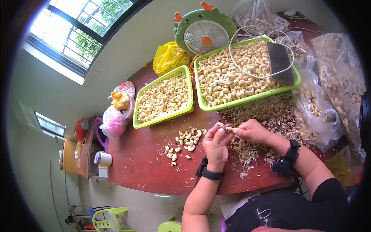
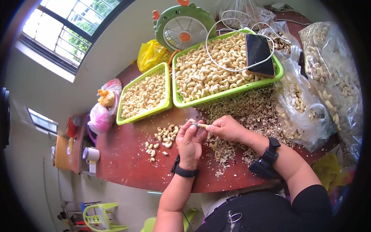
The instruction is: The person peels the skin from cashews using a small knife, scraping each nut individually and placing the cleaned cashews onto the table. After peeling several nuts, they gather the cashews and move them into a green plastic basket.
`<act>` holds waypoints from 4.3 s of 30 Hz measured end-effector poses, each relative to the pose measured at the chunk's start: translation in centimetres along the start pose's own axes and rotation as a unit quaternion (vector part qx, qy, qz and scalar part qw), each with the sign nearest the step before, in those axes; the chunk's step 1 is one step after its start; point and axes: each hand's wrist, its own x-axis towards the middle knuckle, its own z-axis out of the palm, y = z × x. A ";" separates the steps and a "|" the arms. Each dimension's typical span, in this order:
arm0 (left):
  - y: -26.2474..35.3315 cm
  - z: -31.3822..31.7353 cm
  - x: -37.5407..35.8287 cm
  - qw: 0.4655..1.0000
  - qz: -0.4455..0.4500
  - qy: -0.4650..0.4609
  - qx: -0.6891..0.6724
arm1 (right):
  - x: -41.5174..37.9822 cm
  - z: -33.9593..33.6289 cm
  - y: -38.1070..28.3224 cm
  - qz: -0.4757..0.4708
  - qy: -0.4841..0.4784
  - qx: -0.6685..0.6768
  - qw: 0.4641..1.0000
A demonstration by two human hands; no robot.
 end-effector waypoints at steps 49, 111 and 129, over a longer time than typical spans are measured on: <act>-0.5 -0.3 0.4 1.000 0.004 0.005 0.001 | 0.3 -0.1 0.6 0.018 -0.020 0.050 0.998; -0.8 -0.3 0.1 1.000 0.008 0.009 -0.003 | 0.2 -0.2 0.2 0.022 0.003 0.016 1.000; -0.6 -0.5 0.3 1.000 0.002 0.009 0.008 | 0.2 -0.2 0.4 0.013 -0.007 0.011 1.000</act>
